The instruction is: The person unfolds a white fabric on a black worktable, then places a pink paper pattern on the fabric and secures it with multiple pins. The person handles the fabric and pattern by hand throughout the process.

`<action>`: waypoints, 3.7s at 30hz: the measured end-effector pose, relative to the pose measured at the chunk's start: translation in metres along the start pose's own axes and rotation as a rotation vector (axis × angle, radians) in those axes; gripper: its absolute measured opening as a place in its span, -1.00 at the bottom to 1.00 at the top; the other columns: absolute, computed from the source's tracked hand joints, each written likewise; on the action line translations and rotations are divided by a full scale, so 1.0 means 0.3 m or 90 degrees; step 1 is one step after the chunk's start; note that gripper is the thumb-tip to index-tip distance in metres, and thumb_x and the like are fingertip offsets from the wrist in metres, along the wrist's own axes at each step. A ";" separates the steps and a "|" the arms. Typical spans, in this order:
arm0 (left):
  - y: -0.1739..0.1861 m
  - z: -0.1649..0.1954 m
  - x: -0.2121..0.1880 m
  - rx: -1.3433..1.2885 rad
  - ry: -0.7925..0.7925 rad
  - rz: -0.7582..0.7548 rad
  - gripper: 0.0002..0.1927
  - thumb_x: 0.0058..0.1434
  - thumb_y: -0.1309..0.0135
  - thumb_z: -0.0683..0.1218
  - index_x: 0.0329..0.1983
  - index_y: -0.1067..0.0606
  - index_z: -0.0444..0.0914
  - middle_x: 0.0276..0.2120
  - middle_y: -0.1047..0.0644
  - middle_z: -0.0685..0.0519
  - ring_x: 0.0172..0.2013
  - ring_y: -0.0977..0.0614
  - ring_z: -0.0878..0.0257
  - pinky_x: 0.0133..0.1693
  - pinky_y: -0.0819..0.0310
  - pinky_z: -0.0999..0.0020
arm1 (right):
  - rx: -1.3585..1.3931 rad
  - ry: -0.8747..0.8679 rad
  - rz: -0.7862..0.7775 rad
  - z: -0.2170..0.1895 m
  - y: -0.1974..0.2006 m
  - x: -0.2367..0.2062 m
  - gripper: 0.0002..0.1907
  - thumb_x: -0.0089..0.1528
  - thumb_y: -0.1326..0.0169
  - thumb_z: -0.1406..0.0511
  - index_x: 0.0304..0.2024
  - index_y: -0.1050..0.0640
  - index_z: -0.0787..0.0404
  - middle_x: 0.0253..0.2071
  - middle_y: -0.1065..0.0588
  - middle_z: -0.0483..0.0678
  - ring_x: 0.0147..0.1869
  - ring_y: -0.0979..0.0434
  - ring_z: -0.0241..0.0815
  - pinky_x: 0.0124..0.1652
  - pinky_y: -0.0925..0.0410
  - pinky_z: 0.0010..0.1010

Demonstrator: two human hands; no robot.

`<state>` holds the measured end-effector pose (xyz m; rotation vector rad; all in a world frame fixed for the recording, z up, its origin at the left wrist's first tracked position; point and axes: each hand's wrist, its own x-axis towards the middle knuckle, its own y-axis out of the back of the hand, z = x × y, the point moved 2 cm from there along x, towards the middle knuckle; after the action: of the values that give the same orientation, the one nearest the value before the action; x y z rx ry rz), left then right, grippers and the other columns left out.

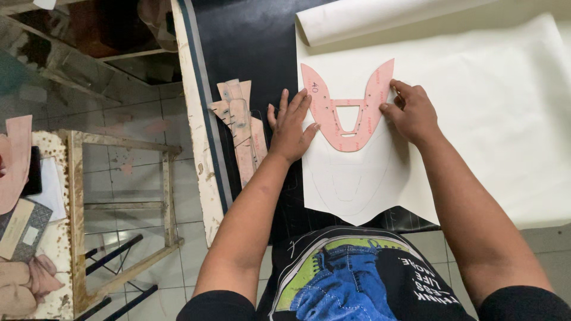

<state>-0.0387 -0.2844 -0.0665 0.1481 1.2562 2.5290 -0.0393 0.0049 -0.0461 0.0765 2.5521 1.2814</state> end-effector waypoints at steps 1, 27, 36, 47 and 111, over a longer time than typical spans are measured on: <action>0.000 0.000 0.002 -0.003 0.001 -0.001 -0.27 0.26 -0.12 0.05 0.48 -0.23 -0.21 0.51 -0.10 0.08 0.53 0.17 -0.01 0.40 0.58 -0.26 | 0.001 -0.007 -0.004 -0.003 0.001 0.002 -0.37 0.26 -0.24 0.17 0.38 -0.43 0.04 0.03 -0.40 0.04 0.06 -0.47 -0.06 0.08 -0.36 -0.22; 0.003 0.003 -0.003 -0.016 0.000 0.009 -0.28 0.23 -0.19 0.06 0.43 -0.30 -0.22 0.48 -0.18 0.08 0.52 0.10 -0.03 0.39 0.51 -0.28 | -0.019 -0.009 -0.010 0.004 0.004 0.000 -0.37 0.27 -0.22 0.16 0.39 -0.42 -0.02 0.04 -0.41 0.02 0.06 -0.48 -0.06 0.07 -0.37 -0.21; 0.004 0.009 -0.001 -0.018 0.016 -0.009 -0.28 0.23 -0.18 0.07 0.43 -0.30 -0.21 0.48 -0.17 0.10 0.53 0.13 0.01 0.40 0.55 -0.25 | -0.016 -0.032 -0.023 -0.016 0.006 -0.008 -0.38 0.29 -0.20 0.15 0.39 -0.41 0.00 0.07 -0.40 0.01 0.09 -0.47 -0.07 0.08 -0.36 -0.23; 0.004 0.002 -0.005 -0.022 -0.002 -0.002 -0.30 0.25 -0.18 0.04 0.43 -0.31 -0.23 0.49 -0.16 0.09 0.53 0.13 -0.01 0.40 0.54 -0.27 | -0.018 -0.021 -0.018 -0.005 0.001 -0.011 -0.38 0.28 -0.21 0.16 0.40 -0.41 0.01 0.05 -0.41 0.01 0.07 -0.47 -0.08 0.08 -0.37 -0.24; -0.231 0.254 0.047 0.189 0.108 -0.174 -0.42 0.28 0.01 -0.12 0.23 -0.28 -0.66 0.45 -0.02 -0.58 -0.15 -0.68 -0.16 -0.22 -0.66 0.18 | 0.048 0.297 -0.071 -0.389 -0.026 -0.006 -0.76 0.37 -0.07 0.22 -0.07 -0.66 0.21 -0.25 -0.49 0.05 -0.17 -0.53 0.01 -0.16 -0.38 -0.23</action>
<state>-0.0188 -0.1828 -0.0755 -0.1647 1.5942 2.1509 -0.0688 -0.0910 0.0140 -0.3878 2.9376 1.2803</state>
